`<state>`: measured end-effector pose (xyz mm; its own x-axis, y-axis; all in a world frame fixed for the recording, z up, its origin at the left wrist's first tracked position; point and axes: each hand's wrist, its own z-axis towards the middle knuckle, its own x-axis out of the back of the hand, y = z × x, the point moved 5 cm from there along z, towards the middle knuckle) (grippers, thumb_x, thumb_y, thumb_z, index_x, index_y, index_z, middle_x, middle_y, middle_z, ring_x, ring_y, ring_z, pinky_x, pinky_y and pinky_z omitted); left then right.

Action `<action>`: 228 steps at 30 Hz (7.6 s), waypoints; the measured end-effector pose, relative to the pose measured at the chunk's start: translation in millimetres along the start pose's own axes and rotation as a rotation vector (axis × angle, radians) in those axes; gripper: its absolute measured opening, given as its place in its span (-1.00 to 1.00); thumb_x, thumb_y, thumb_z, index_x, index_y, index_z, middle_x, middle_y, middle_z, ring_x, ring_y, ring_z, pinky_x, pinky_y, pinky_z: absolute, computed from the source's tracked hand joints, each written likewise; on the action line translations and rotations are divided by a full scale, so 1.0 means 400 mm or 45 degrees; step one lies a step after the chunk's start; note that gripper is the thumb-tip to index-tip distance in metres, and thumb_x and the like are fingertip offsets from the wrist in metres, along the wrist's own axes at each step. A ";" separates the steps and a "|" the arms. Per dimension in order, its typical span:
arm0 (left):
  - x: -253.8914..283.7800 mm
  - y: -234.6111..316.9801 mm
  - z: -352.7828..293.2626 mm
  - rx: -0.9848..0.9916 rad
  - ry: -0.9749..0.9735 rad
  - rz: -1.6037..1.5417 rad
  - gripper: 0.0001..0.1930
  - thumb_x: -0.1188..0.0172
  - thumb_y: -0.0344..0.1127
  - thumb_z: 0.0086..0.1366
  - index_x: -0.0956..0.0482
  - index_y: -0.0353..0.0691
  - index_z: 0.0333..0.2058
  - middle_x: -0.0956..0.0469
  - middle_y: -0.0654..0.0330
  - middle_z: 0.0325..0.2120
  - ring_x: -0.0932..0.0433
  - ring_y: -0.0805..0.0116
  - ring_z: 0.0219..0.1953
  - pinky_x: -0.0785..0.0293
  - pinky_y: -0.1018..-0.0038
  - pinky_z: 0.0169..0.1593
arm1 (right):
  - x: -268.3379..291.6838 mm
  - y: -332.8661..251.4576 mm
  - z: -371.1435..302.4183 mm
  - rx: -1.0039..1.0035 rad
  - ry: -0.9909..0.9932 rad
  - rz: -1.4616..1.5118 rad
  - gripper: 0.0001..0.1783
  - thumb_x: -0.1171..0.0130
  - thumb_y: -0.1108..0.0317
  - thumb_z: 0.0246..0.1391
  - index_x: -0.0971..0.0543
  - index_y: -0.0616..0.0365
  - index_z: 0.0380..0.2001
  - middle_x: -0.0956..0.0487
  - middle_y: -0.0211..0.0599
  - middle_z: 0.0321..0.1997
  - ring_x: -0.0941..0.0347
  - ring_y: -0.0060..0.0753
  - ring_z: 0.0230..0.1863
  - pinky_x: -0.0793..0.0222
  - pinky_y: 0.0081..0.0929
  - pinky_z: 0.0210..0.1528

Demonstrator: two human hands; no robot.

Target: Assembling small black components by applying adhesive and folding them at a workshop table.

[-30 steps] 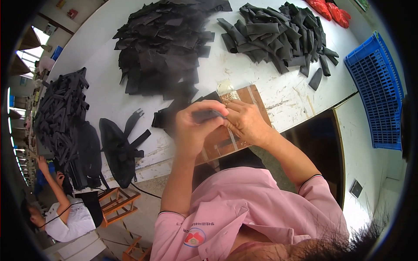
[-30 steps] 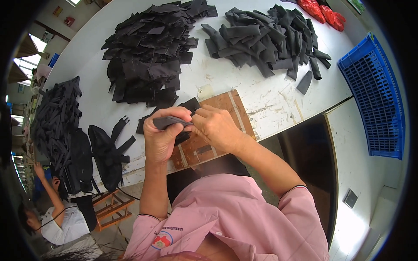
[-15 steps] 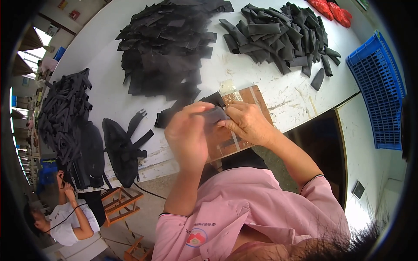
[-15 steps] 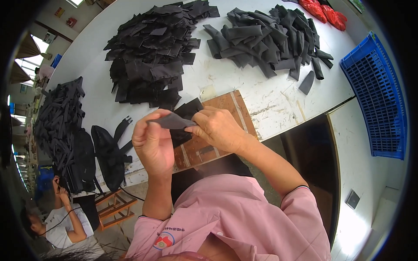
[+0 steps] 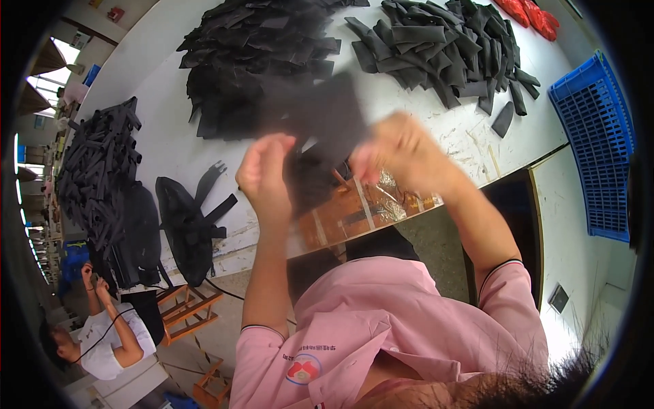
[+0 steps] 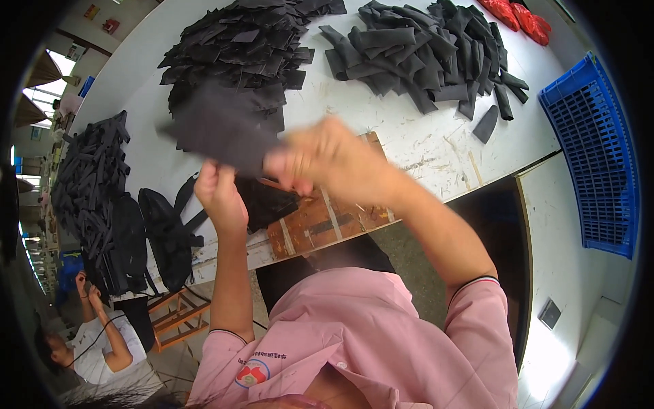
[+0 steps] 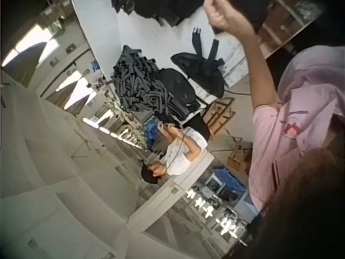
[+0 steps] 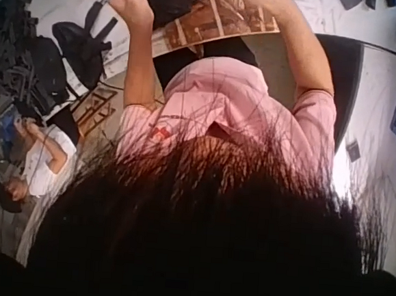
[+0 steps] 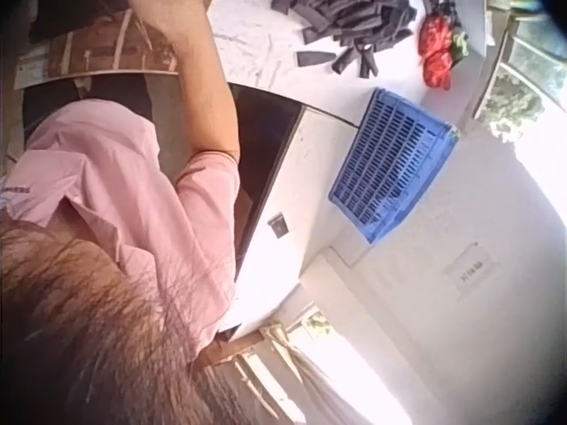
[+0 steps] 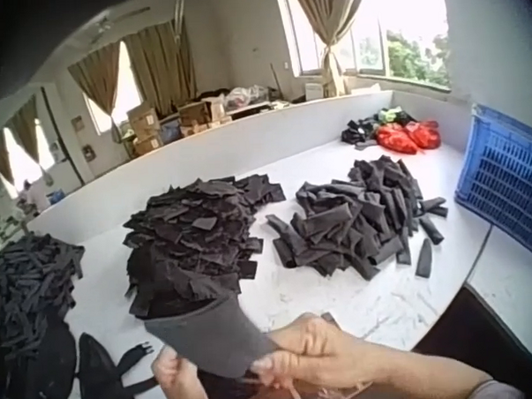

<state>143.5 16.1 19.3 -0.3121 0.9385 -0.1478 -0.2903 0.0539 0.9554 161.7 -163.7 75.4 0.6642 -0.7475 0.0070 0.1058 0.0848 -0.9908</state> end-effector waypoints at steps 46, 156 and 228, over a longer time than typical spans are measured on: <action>0.018 0.013 -0.228 0.698 -0.154 0.096 -0.92 -0.19 -0.49 0.04 -0.47 -0.33 -0.49 -0.46 0.29 -0.64 -0.37 0.64 -0.62 -0.27 0.74 -0.52 | -0.174 0.137 -0.145 0.021 0.457 -0.860 -0.65 -0.33 0.25 -0.39 -0.47 0.20 -0.51 -0.40 -0.31 -0.53 -0.40 -0.28 -0.51 -0.31 -0.46 -0.56; -0.092 -0.008 -0.145 0.886 -0.501 -1.405 -0.65 0.06 -0.47 0.17 -0.27 -0.34 -0.04 -0.47 0.10 -0.43 -0.10 0.64 -0.83 0.01 0.68 -0.75 | -0.053 0.171 -0.022 -0.353 0.139 0.318 -0.71 -0.01 0.19 0.08 -0.41 0.18 -0.57 -0.30 -0.54 -0.65 -0.14 -0.70 -0.61 -0.08 -0.73 -0.57; -0.095 0.112 -0.078 -0.088 -0.371 -0.118 -0.84 -0.03 -0.43 0.17 -0.50 -0.39 -0.31 -0.53 0.05 -0.36 -0.49 0.35 -0.31 -0.37 0.46 -0.13 | -0.059 0.100 -0.063 0.203 0.257 -1.111 -0.64 -0.06 0.11 -0.05 -0.39 0.19 -0.65 -0.40 -0.15 -0.68 -0.36 -0.09 -0.58 -0.25 -0.27 -0.56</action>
<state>114.1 -27.7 59.9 -0.0117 0.9895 -0.1441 -0.3695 0.1296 0.9201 131.4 -159.4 32.3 0.1591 -0.6888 0.7073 0.6212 -0.4869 -0.6140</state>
